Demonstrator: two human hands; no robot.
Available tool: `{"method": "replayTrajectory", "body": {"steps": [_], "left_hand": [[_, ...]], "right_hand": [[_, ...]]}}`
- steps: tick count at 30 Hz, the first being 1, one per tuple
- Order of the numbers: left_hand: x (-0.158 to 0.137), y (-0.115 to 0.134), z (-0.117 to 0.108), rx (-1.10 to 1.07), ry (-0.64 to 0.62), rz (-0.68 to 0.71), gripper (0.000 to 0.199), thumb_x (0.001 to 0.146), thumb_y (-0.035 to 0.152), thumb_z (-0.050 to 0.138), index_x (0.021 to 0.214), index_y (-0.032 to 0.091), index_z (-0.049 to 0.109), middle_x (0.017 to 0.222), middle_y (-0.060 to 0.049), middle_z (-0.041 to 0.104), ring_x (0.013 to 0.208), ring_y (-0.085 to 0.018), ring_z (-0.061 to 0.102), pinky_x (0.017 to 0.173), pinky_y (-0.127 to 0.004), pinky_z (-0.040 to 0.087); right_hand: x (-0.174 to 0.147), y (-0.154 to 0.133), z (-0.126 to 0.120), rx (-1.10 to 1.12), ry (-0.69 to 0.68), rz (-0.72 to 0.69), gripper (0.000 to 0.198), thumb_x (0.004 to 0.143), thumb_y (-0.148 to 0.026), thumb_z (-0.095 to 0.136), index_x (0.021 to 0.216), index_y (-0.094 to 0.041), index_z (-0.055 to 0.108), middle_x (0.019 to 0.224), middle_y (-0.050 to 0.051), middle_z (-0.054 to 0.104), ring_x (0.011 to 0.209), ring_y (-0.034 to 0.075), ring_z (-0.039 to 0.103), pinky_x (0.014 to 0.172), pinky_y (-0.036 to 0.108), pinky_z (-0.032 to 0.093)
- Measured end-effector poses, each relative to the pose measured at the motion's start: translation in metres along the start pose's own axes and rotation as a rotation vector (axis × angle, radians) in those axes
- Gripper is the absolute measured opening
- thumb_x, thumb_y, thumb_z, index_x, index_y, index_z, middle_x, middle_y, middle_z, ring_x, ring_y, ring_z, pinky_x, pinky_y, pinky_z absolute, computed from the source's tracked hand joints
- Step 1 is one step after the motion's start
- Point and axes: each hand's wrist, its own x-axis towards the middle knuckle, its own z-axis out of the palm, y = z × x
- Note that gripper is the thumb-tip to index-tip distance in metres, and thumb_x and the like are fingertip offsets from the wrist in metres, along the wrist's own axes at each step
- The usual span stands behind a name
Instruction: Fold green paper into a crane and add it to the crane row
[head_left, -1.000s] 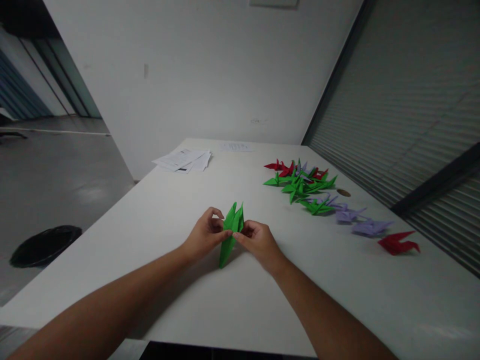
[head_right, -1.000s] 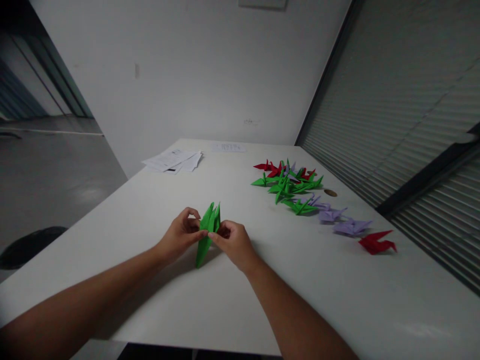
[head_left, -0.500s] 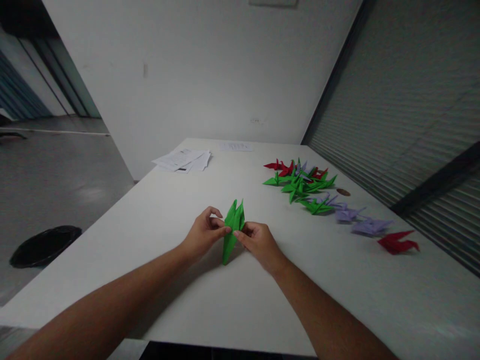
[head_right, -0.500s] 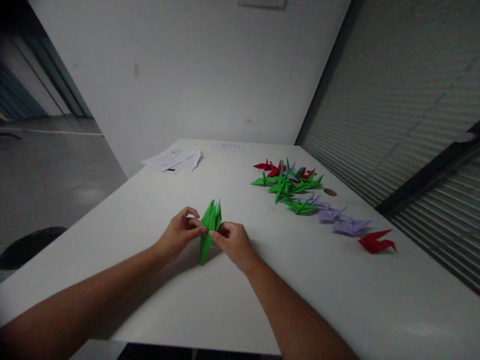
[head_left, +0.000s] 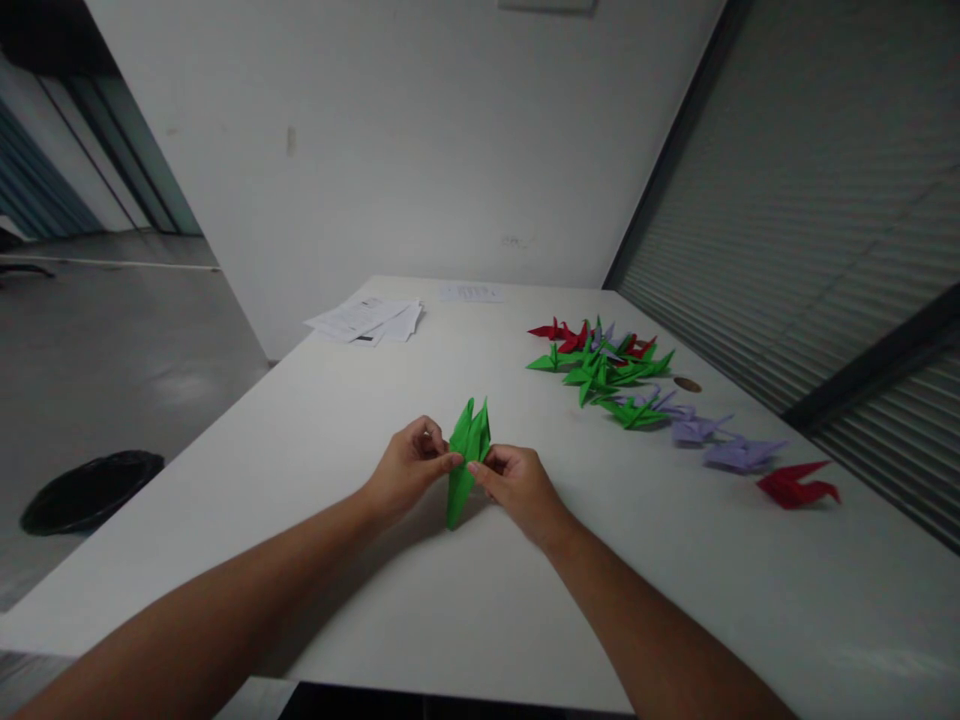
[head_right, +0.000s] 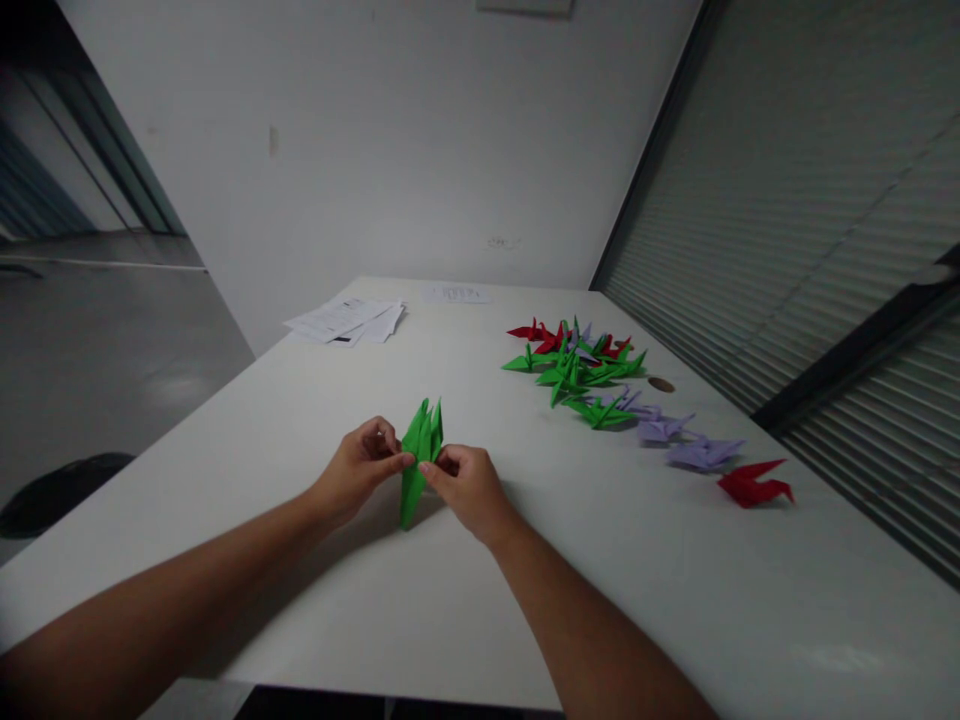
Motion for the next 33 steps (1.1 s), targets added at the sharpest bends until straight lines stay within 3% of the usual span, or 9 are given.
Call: {"method": "replayTrajectory", "body": {"steps": [6, 10, 16, 19, 22, 28, 33], "left_hand": [[0.000, -0.004, -0.002, 0.072, 0.002, 0.014, 0.042, 0.070, 0.035, 0.091, 0.072, 0.018, 0.052, 0.065, 0.005, 0.058, 0.061, -0.010, 0.053, 0.059, -0.022, 0.041], [0.000, -0.006, -0.005, 0.167, -0.024, 0.004, 0.032, 0.077, 0.037, 0.086, 0.077, 0.017, 0.061, 0.072, 0.001, 0.063, 0.068, -0.013, 0.058, 0.066, -0.025, 0.045], [0.002, -0.004, -0.009, 0.381, -0.065, 0.150, 0.020, 0.081, 0.034, 0.082, 0.076, 0.018, 0.072, 0.085, -0.005, 0.065, 0.082, -0.018, 0.062, 0.074, -0.028, 0.050], [0.002, -0.002, -0.009, 0.393, -0.109, 0.103, 0.017, 0.085, 0.035, 0.078, 0.082, 0.019, 0.075, 0.082, -0.005, 0.068, 0.078, -0.018, 0.063, 0.074, -0.030, 0.050], [-0.001, 0.000, -0.008, 0.415, -0.167, 0.070, 0.018, 0.089, 0.036, 0.073, 0.092, 0.019, 0.078, 0.089, -0.007, 0.073, 0.085, -0.021, 0.067, 0.081, -0.032, 0.052], [-0.004, 0.002, -0.003, 0.233, -0.184, -0.010, 0.024, 0.086, 0.038, 0.076, 0.097, 0.017, 0.078, 0.094, -0.007, 0.076, 0.089, -0.022, 0.068, 0.085, -0.034, 0.053], [-0.003, -0.002, -0.001, 0.066, -0.106, -0.090, 0.024, 0.078, 0.034, 0.085, 0.091, 0.015, 0.078, 0.089, -0.007, 0.076, 0.083, -0.020, 0.070, 0.081, -0.033, 0.054]], "right_hand": [[0.001, 0.002, 0.000, 0.006, -0.007, -0.063, 0.030, 0.083, -0.042, 0.072, 0.070, -0.017, 0.062, 0.064, -0.001, 0.057, 0.059, 0.013, 0.048, 0.055, 0.025, 0.037], [0.000, 0.001, 0.000, 0.013, -0.029, -0.087, 0.027, 0.084, -0.042, 0.073, 0.082, -0.015, 0.070, 0.072, 0.001, 0.063, 0.066, 0.015, 0.054, 0.061, 0.027, 0.043], [-0.002, 0.003, 0.001, -0.020, -0.047, -0.131, 0.029, 0.085, -0.044, 0.075, 0.085, -0.015, 0.072, 0.073, 0.001, 0.063, 0.067, 0.016, 0.054, 0.063, 0.027, 0.044], [-0.003, 0.002, 0.001, -0.037, -0.061, -0.161, 0.030, 0.087, -0.046, 0.073, 0.087, -0.016, 0.072, 0.075, 0.002, 0.064, 0.068, 0.016, 0.055, 0.063, 0.027, 0.044], [-0.003, -0.002, 0.000, -0.094, -0.066, -0.226, 0.032, 0.094, -0.047, 0.064, 0.081, -0.017, 0.069, 0.073, 0.001, 0.061, 0.068, 0.016, 0.054, 0.064, 0.027, 0.042], [-0.005, -0.014, -0.001, -0.235, -0.068, -0.358, 0.031, 0.102, -0.035, 0.048, 0.078, -0.020, 0.063, 0.072, 0.001, 0.058, 0.069, 0.017, 0.054, 0.067, 0.029, 0.041], [-0.009, -0.012, 0.001, -0.258, -0.103, -0.356, 0.009, 0.094, -0.024, 0.057, 0.090, -0.021, 0.065, 0.076, 0.000, 0.058, 0.067, 0.015, 0.053, 0.062, 0.027, 0.041]]}}
